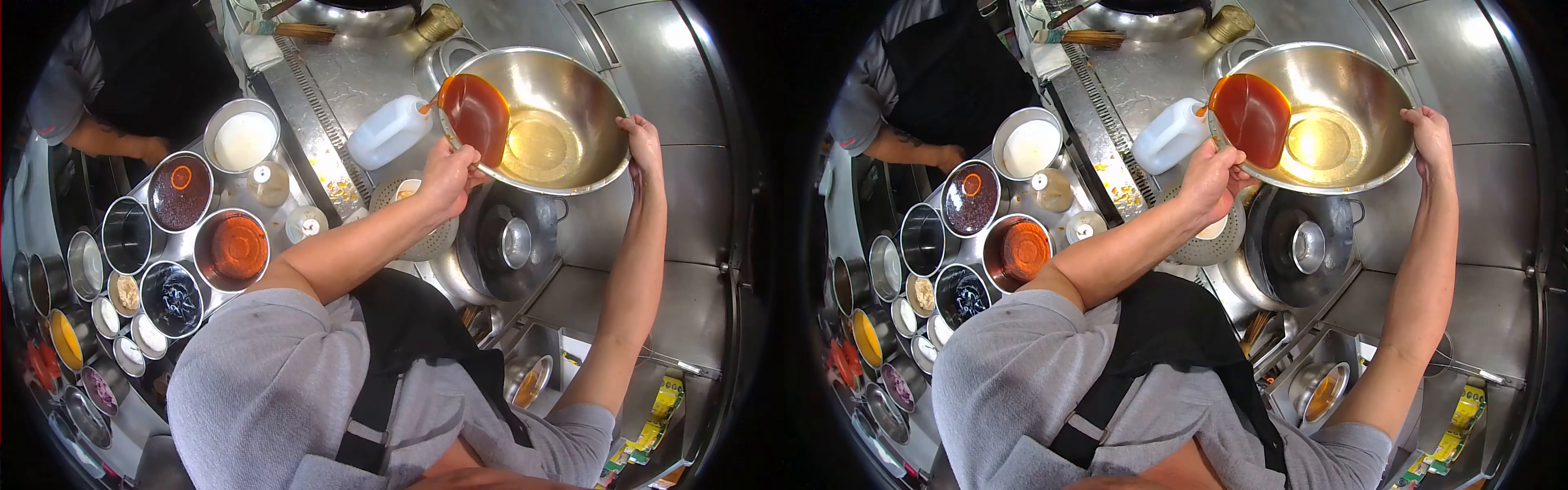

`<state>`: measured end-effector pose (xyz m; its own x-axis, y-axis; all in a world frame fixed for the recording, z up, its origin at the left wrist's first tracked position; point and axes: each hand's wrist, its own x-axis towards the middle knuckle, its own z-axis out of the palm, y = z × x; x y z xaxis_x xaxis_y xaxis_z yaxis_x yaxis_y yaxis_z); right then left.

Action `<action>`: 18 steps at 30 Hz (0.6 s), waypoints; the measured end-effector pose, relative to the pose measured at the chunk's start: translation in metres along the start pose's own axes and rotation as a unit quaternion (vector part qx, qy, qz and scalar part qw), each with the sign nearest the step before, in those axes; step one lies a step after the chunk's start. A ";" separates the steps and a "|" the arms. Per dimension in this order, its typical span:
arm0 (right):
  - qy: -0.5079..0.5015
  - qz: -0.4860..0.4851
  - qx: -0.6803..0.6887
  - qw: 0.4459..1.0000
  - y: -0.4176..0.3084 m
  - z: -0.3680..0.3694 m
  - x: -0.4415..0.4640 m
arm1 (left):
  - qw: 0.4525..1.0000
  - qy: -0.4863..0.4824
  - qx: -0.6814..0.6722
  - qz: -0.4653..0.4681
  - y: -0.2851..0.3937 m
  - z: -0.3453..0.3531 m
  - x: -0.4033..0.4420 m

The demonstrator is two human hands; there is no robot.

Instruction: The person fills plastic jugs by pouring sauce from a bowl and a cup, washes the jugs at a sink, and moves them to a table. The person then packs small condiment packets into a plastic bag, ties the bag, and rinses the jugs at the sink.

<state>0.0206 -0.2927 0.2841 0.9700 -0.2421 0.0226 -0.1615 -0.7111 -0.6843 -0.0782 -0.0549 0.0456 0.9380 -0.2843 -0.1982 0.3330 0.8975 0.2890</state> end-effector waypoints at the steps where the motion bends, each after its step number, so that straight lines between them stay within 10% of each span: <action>1: 0.000 0.000 0.000 1.000 0.001 -0.001 0.001 | 1.000 0.000 0.005 0.000 -0.001 -0.001 0.001; 18: 0.024 -0.010 -0.007 1.000 -0.013 0.008 -0.012 | 1.000 0.005 -0.002 -0.003 -0.002 -0.001 0.002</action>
<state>0.0127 -0.2755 0.2869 0.9634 -0.2588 0.0703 -0.1459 -0.7256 -0.6725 -0.0769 -0.0575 0.0437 0.9350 -0.2863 -0.2091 0.3383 0.8970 0.2844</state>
